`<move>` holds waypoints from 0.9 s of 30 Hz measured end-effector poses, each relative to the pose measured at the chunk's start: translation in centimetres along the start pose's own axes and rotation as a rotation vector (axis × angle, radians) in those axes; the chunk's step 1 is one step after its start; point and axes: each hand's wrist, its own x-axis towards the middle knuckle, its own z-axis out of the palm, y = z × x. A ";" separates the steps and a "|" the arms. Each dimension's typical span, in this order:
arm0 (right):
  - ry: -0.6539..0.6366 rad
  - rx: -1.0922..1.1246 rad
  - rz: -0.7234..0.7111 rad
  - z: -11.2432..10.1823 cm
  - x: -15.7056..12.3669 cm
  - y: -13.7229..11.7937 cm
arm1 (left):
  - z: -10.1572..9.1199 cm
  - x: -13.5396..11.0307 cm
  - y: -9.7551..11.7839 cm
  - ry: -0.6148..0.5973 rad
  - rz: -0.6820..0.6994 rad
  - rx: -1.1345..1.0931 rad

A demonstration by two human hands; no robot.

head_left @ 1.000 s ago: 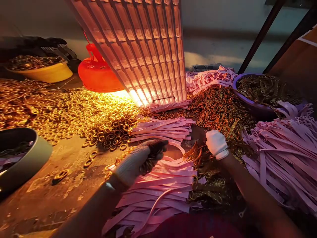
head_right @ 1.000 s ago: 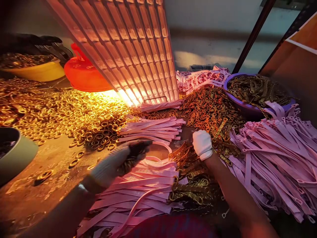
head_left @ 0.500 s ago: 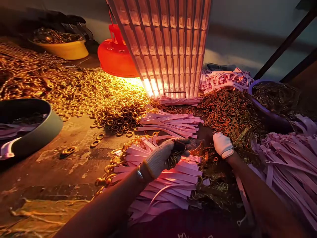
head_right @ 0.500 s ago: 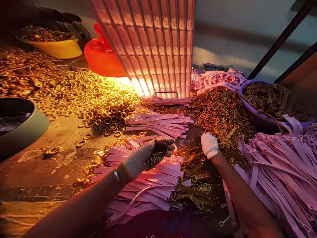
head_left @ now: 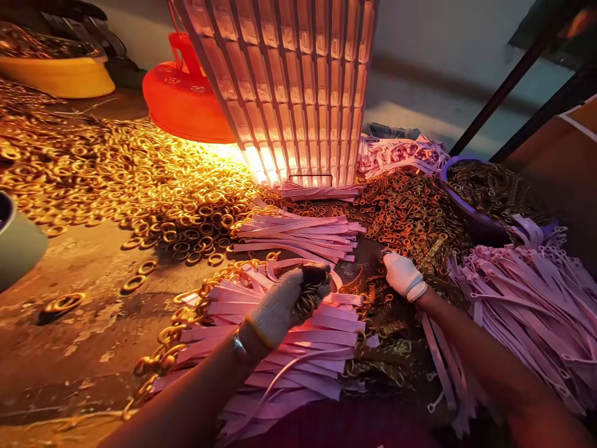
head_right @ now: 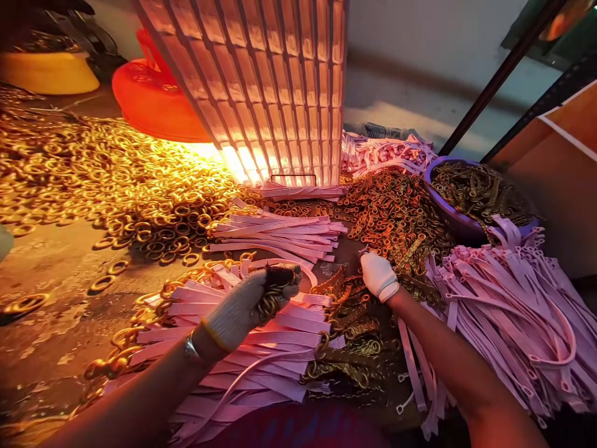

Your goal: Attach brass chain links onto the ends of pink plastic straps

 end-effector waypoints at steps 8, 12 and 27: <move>0.092 0.084 -0.119 0.1 -3.1 2.1 | 0.2 -0.7 -0.5 -0.238 0.048 0.191; 0.204 0.403 -0.217 0.4 -3.4 3.4 | -0.1 -0.5 -0.7 -0.305 0.062 0.205; 0.058 1.494 -0.067 0.2 -5.5 1.2 | 1.3 -1.2 -1.4 -0.364 0.103 0.295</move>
